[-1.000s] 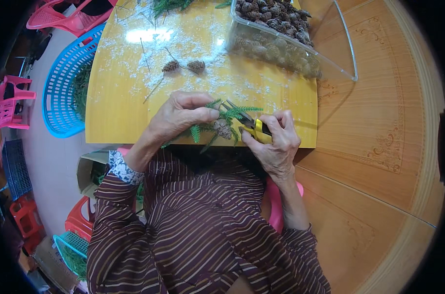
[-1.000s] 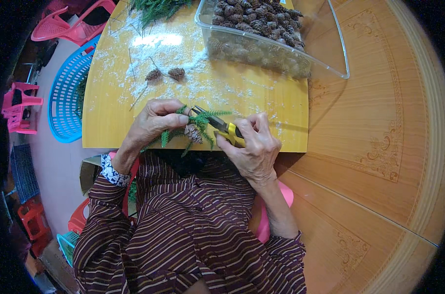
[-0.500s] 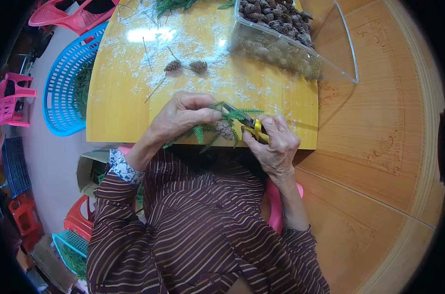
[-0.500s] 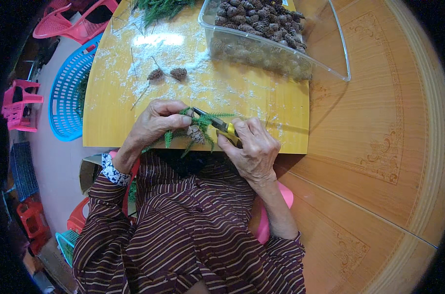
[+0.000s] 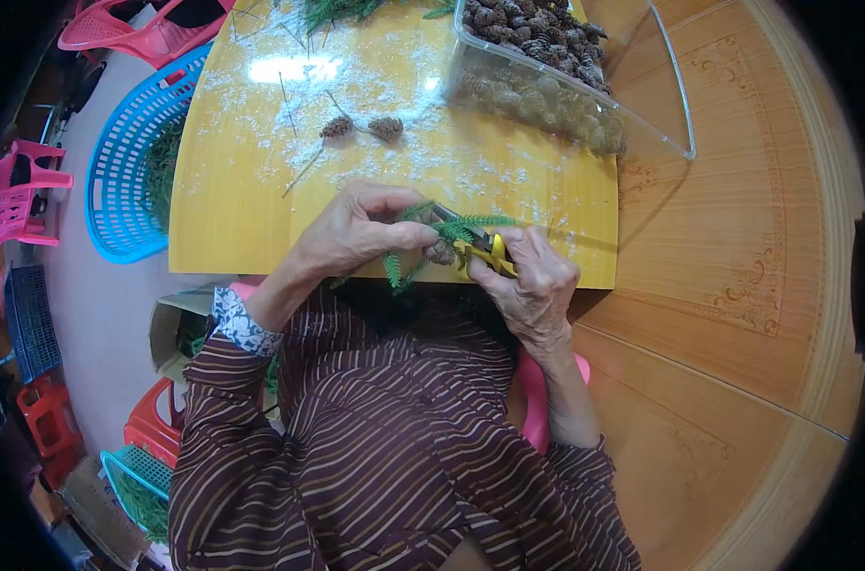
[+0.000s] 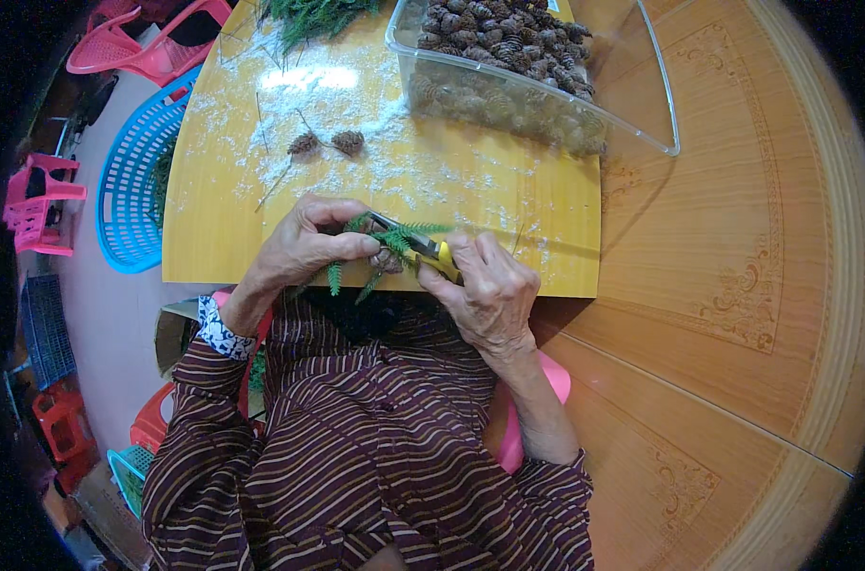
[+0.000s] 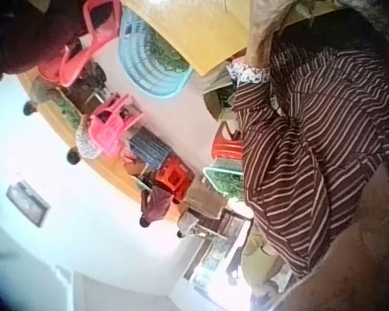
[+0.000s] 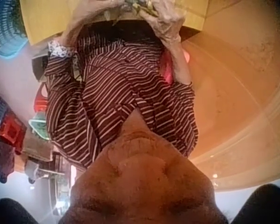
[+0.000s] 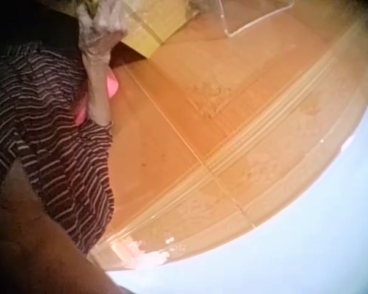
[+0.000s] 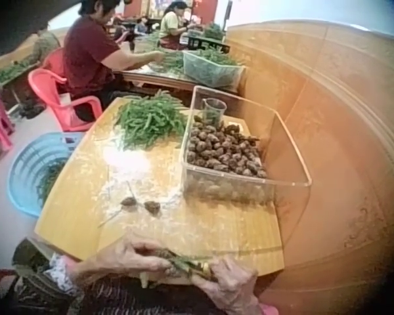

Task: Assembling decorative pinecone branches by attaching pinecones to artificial greenery using wire and pliers.

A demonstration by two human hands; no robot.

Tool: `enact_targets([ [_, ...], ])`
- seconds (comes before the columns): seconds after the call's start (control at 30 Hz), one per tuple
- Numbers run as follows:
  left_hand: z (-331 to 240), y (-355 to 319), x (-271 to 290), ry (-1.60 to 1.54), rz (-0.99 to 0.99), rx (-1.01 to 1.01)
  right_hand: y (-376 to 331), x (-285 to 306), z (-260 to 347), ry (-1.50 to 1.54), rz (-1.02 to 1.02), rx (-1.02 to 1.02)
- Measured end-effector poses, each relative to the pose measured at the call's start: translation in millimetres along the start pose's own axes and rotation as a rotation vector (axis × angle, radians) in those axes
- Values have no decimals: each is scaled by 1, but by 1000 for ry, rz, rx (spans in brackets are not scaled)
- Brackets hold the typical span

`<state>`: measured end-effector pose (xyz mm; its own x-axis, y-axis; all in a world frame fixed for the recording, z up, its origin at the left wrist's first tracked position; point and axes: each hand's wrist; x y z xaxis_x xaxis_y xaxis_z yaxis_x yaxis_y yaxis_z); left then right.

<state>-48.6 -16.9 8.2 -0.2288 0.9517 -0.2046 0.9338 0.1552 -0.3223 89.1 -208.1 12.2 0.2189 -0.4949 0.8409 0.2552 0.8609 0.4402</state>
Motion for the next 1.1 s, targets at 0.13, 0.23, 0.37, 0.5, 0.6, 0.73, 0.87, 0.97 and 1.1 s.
enact_targets([
  [0.13, 0, 1, 1, 52, 7, -87, -2, 0, -1, 5, 50, -24],
  [0.23, 3, 4, 8, 242, -54, -229, -1, 0, -1, 99, 47, -58],
  [0.37, 8, 8, 17, 473, -53, -434, 4, 6, 0, 191, 105, -96],
  [0.5, 7, 7, 17, 463, -47, -440, 6, 9, -1, 268, 182, -148],
  [0.6, 11, 9, 17, 577, -102, -469, 7, 12, -5, 328, 254, -193],
  [0.73, 15, 13, 18, 653, -123, -557, 6, 15, -13, 438, 385, -243],
  [0.87, 13, 12, 17, 668, -109, -566, 7, 16, -24, 554, 478, -233],
  [0.97, 13, 14, 18, 600, -85, -540, 6, 15, -25, 581, 531, -211],
  [1.1, 15, 11, 26, 488, -63, -433, 6, 8, -15, 729, 398, -304],
])
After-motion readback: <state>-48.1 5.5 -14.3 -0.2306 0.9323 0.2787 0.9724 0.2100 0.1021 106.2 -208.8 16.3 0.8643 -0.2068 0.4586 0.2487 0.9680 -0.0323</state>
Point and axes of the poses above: each hand's wrist, its own y-axis towards the middle knuckle, its own x-axis out of the back of the hand, z = x × y, and after that the axes turned 9 degrees about x, right-handed
